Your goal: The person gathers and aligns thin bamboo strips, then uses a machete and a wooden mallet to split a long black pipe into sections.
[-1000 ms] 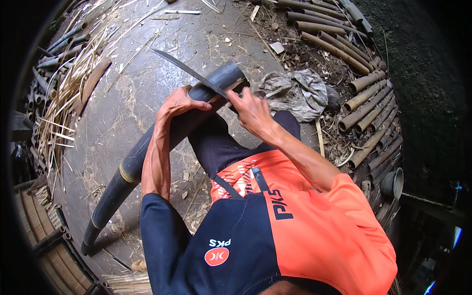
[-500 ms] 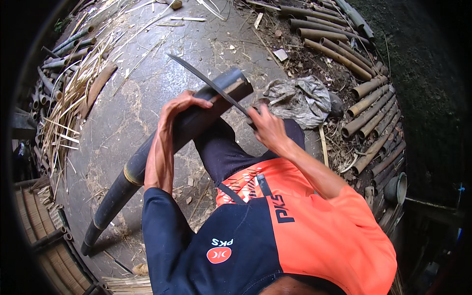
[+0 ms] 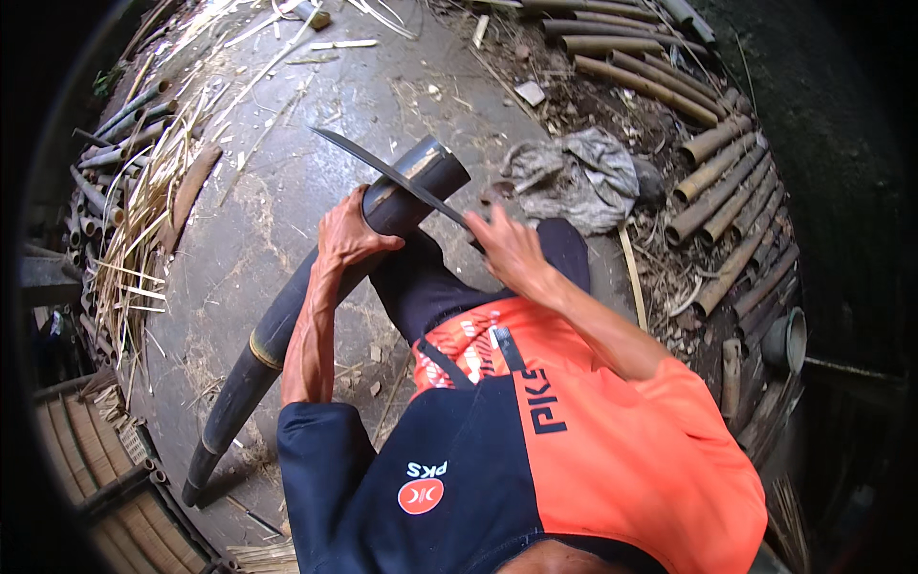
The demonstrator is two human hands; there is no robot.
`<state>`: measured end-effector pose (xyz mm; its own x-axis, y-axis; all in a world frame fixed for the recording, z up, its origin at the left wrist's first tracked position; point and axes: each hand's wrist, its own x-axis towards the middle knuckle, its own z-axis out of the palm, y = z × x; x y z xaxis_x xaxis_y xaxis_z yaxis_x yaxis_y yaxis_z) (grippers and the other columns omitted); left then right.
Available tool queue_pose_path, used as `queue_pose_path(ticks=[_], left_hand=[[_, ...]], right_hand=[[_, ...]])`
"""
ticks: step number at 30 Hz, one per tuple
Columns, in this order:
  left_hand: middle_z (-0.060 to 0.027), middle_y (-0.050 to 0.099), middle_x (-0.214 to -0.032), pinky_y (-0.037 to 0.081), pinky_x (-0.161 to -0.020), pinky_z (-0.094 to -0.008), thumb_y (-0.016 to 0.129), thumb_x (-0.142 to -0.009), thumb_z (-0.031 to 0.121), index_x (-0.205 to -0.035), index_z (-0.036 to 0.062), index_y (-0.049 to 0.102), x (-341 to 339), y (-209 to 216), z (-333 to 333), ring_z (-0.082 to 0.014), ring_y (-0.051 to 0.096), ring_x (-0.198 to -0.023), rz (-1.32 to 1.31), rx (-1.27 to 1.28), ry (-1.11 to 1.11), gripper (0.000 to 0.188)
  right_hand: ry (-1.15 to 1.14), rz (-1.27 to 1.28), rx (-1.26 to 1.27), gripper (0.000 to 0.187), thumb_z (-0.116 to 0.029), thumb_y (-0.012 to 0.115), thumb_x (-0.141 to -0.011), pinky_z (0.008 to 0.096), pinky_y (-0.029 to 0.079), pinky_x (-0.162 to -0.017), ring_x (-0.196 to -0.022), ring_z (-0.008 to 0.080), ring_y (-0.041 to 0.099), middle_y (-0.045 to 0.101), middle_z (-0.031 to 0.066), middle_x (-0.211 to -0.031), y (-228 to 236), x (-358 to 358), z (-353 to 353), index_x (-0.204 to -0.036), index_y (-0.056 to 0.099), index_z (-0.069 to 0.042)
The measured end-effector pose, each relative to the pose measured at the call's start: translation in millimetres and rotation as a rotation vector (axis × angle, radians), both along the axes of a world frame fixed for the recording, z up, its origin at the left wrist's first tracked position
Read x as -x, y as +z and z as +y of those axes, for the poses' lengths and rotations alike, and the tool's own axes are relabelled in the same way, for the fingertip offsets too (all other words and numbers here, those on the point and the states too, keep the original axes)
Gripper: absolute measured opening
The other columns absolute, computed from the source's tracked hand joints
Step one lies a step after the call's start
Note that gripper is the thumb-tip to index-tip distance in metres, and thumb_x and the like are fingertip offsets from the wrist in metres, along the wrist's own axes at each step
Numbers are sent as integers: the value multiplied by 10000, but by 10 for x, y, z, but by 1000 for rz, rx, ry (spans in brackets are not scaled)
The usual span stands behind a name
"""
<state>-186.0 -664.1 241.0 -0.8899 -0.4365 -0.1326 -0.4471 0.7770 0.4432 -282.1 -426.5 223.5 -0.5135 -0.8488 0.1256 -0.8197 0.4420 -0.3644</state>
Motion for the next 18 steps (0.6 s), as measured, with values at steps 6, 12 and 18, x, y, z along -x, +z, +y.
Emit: queue_pose_path(ticks=[6,12,18], left_hand=[[-186,605,-1000,442,-845,-362,759,-386,419,-1155,10,495,-81,120,63,-317,589,-927,-95,-157,-27,911],[-162,606,-984,440,-831,-338,770,-398,364,-1133,11,516,62,-4,-169,-274,589,-897,-142,-467,-72,854],[-126,608,-967,430,-823,-333,771,-426,285,-1124,9,527,75,-36,-268,-242,580,-889,-192,-615,-63,789]], right_hand=[[-13,-66,-74,393,28,530,-690,458,461,-460,-615,352,575,433,180,-813,167,-108,216,-1030,405,-123],[-11,128,56,374,13,506,-732,423,471,-458,-570,318,575,425,163,-788,115,8,-136,-1070,447,-137],[-24,7,0,322,4,482,-755,417,481,-473,-606,328,579,456,175,-805,53,-38,86,-1047,445,-127]])
